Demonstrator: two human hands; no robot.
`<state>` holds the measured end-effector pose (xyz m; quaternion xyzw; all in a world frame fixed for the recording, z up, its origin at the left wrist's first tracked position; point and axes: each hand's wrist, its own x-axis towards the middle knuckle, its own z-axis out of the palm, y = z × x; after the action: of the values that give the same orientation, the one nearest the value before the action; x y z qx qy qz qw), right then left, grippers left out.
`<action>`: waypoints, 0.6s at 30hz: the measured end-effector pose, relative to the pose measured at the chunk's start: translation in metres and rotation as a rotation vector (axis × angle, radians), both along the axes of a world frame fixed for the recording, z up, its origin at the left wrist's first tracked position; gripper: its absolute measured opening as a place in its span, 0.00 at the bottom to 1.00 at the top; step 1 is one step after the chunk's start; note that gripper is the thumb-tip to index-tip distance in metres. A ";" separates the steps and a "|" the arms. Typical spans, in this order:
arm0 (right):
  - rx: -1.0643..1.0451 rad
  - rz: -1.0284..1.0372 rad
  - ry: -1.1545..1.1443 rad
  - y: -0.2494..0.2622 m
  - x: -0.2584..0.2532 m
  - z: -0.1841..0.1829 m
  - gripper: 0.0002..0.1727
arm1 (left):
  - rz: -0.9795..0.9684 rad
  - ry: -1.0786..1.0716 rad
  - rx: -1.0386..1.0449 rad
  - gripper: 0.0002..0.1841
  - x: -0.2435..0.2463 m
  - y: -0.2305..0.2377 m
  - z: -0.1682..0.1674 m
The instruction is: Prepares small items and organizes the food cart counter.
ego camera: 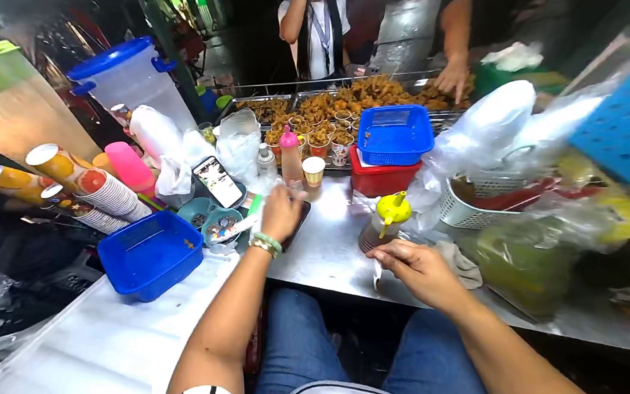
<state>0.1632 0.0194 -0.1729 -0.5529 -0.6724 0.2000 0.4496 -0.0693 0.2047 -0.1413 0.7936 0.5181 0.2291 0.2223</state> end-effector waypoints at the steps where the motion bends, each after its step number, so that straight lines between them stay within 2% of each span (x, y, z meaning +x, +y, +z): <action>1: 0.010 -0.012 0.008 -0.001 0.000 -0.002 0.20 | 0.110 0.087 -0.004 0.30 -0.015 0.017 -0.003; 3: 0.040 -0.025 0.023 0.000 -0.002 -0.007 0.20 | 0.270 0.211 0.020 0.33 -0.044 0.044 -0.010; 6: 0.077 -0.021 0.018 0.002 -0.005 -0.013 0.21 | 0.387 0.355 0.023 0.36 -0.074 0.069 -0.021; 11: 0.138 -0.030 -0.011 0.004 -0.005 -0.020 0.21 | 0.454 0.471 0.007 0.38 -0.096 0.092 -0.030; 18: 0.157 -0.031 -0.013 0.006 -0.001 -0.022 0.20 | 0.508 0.503 0.032 0.37 -0.101 0.109 -0.037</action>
<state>0.1618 0.0256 -0.1948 -0.5277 -0.6803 0.1360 0.4901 -0.1698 0.3134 -0.1779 0.6743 0.7338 0.0827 0.0114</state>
